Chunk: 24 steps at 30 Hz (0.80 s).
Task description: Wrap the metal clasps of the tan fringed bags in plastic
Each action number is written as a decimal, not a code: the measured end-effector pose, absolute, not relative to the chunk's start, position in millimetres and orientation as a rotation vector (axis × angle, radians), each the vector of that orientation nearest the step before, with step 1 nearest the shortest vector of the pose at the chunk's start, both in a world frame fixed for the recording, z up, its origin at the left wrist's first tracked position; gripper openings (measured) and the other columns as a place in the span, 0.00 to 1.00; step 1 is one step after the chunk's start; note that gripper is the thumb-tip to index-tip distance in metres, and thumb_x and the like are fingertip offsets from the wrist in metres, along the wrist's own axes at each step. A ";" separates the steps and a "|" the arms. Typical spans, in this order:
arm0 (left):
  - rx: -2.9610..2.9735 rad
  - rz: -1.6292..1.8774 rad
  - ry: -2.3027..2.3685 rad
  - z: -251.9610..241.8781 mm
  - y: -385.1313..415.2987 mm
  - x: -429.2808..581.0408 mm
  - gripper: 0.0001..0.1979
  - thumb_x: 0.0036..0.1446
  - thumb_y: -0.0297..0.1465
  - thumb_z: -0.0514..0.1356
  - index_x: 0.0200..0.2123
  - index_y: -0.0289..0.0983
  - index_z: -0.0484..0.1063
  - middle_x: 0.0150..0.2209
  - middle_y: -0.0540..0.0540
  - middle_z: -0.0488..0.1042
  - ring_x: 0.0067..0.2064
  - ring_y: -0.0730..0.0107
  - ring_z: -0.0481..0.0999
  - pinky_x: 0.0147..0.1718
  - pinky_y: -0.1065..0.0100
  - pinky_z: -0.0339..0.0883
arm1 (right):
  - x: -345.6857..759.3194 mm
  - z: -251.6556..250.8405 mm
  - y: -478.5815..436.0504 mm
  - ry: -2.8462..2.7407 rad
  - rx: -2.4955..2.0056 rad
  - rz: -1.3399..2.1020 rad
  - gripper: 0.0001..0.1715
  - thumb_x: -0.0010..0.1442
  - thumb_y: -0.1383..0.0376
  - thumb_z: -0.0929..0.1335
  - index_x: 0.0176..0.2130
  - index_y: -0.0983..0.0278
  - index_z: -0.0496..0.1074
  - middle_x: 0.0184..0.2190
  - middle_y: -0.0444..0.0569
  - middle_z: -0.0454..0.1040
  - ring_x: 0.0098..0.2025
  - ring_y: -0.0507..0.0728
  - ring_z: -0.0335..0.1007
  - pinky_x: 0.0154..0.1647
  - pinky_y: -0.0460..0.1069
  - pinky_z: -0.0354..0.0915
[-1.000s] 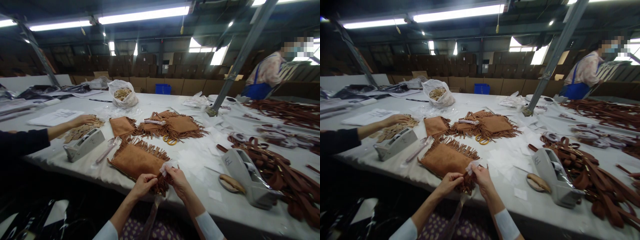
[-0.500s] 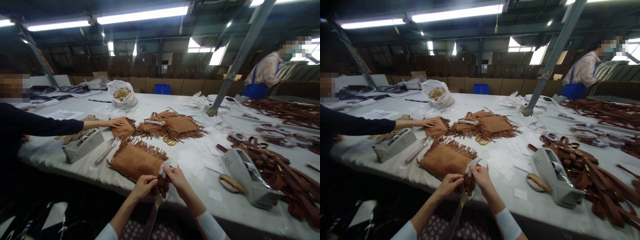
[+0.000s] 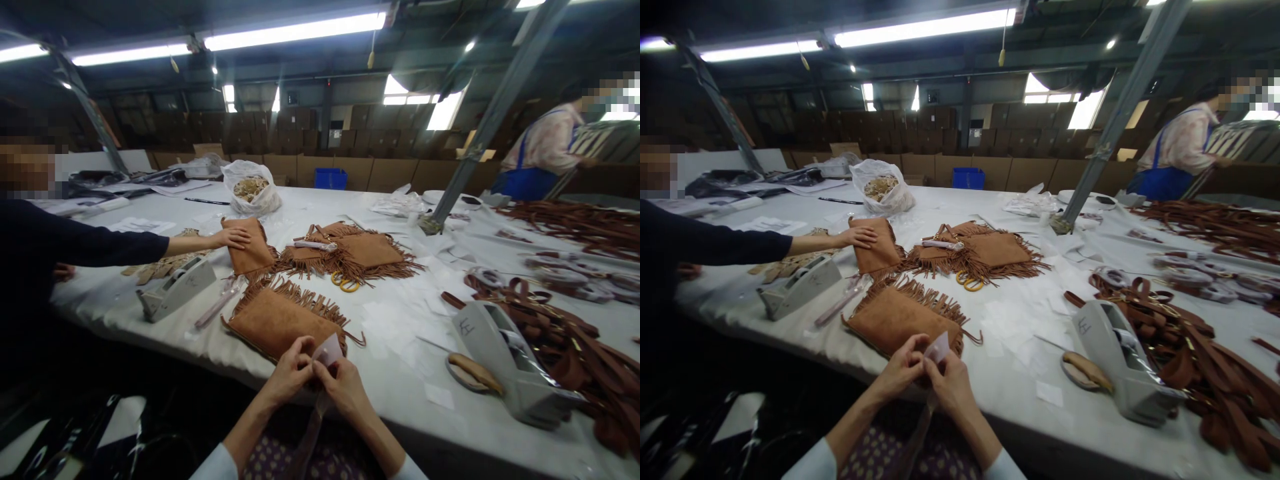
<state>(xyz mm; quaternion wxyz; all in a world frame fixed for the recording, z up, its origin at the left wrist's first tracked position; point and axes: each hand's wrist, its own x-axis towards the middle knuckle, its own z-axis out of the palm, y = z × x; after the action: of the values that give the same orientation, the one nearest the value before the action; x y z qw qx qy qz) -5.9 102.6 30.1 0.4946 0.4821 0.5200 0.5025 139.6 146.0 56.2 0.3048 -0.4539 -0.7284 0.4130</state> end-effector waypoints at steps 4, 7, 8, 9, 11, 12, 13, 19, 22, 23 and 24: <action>0.987 1.411 1.293 37.3 69.8 -14.3 0.29 0.47 0.37 0.67 0.51 0.37 0.63 0.42 0.43 0.74 0.44 0.65 0.73 0.43 0.69 0.64 | 139.1 51.2 129.0 -1.979 -1.061 0.923 0.10 0.57 0.59 0.66 0.31 0.63 0.73 0.25 0.47 0.74 0.28 0.54 0.69 0.27 0.46 0.64; 0.578 1.395 1.382 40.3 33.4 -16.1 0.22 0.52 0.47 0.61 0.41 0.35 0.68 0.36 0.42 0.75 0.37 0.67 0.75 0.37 0.68 0.66 | 137.6 41.7 112.6 -2.126 -0.844 0.622 0.10 0.61 0.64 0.63 0.34 0.63 0.73 0.29 0.49 0.73 0.31 0.54 0.70 0.32 0.47 0.65; 0.461 1.309 1.337 41.9 22.5 -14.8 0.23 0.54 0.50 0.57 0.39 0.34 0.68 0.33 0.42 0.75 0.33 0.67 0.75 0.34 0.67 0.67 | 136.3 38.0 107.0 -2.175 -0.762 0.516 0.11 0.62 0.66 0.62 0.35 0.63 0.73 0.30 0.50 0.73 0.32 0.55 0.70 0.33 0.48 0.66; 0.383 1.218 1.267 44.0 13.4 -12.6 0.26 0.55 0.53 0.54 0.38 0.34 0.69 0.31 0.42 0.75 0.31 0.66 0.75 0.32 0.66 0.68 | 134.6 34.4 101.8 -2.214 -0.692 0.420 0.11 0.62 0.68 0.61 0.36 0.64 0.73 0.31 0.51 0.73 0.33 0.55 0.70 0.34 0.49 0.66; 0.334 1.096 1.132 49.2 2.2 -6.8 0.28 0.54 0.54 0.53 0.39 0.33 0.69 0.30 0.42 0.76 0.29 0.66 0.76 0.31 0.65 0.68 | 131.0 28.8 93.5 -2.262 -0.606 0.278 0.11 0.62 0.69 0.61 0.36 0.65 0.72 0.32 0.52 0.74 0.34 0.56 0.70 0.35 0.50 0.66; 0.336 1.072 1.097 51.9 0.1 -3.9 0.28 0.54 0.54 0.54 0.39 0.33 0.70 0.30 0.42 0.76 0.29 0.66 0.76 0.30 0.66 0.68 | 129.6 27.1 90.6 -2.277 -0.581 0.240 0.10 0.62 0.69 0.61 0.37 0.65 0.72 0.32 0.53 0.74 0.34 0.57 0.70 0.35 0.51 0.67; 0.337 1.066 1.082 54.0 -0.1 -1.4 0.26 0.53 0.52 0.56 0.39 0.33 0.70 0.30 0.43 0.75 0.29 0.67 0.75 0.30 0.67 0.68 | 128.8 26.0 88.6 -2.284 -0.565 0.220 0.10 0.62 0.69 0.61 0.37 0.65 0.72 0.33 0.53 0.74 0.34 0.57 0.70 0.35 0.51 0.67; 0.342 1.122 1.052 45.2 9.5 3.1 0.15 0.44 0.37 0.68 0.31 0.32 0.72 0.25 0.49 0.71 0.26 0.74 0.69 0.26 0.73 0.62 | 141.1 25.8 86.9 -2.408 -0.432 0.389 0.18 0.60 0.73 0.60 0.48 0.65 0.70 0.41 0.55 0.74 0.41 0.58 0.71 0.42 0.52 0.70; 0.398 1.174 1.072 33.5 10.8 0.9 0.17 0.41 0.38 0.69 0.30 0.31 0.73 0.24 0.48 0.72 0.24 0.76 0.67 0.25 0.75 0.58 | 150.1 25.3 93.3 -2.426 -0.466 0.468 0.26 0.57 0.76 0.59 0.54 0.63 0.66 0.46 0.55 0.72 0.47 0.58 0.69 0.47 0.53 0.70; 0.420 1.174 1.105 30.7 11.0 0.0 0.18 0.40 0.39 0.69 0.30 0.31 0.74 0.23 0.48 0.72 0.23 0.77 0.67 0.24 0.75 0.57 | 151.6 25.5 97.0 -2.402 -0.520 0.453 0.28 0.56 0.76 0.59 0.55 0.62 0.65 0.48 0.56 0.71 0.48 0.59 0.68 0.48 0.55 0.69; 0.442 1.163 1.143 28.8 11.3 -0.8 0.19 0.40 0.41 0.69 0.30 0.31 0.73 0.22 0.48 0.72 0.22 0.77 0.66 0.23 0.75 0.55 | 152.1 25.9 101.1 -2.376 -0.585 0.424 0.29 0.56 0.76 0.59 0.55 0.62 0.65 0.49 0.56 0.70 0.50 0.61 0.67 0.49 0.57 0.68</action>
<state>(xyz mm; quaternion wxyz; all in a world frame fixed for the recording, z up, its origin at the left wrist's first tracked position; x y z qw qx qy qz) -0.8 11.3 28.8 0.6638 0.1958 0.5060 0.5148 152.1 101.1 25.9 0.3233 -0.2229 -0.9054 0.1615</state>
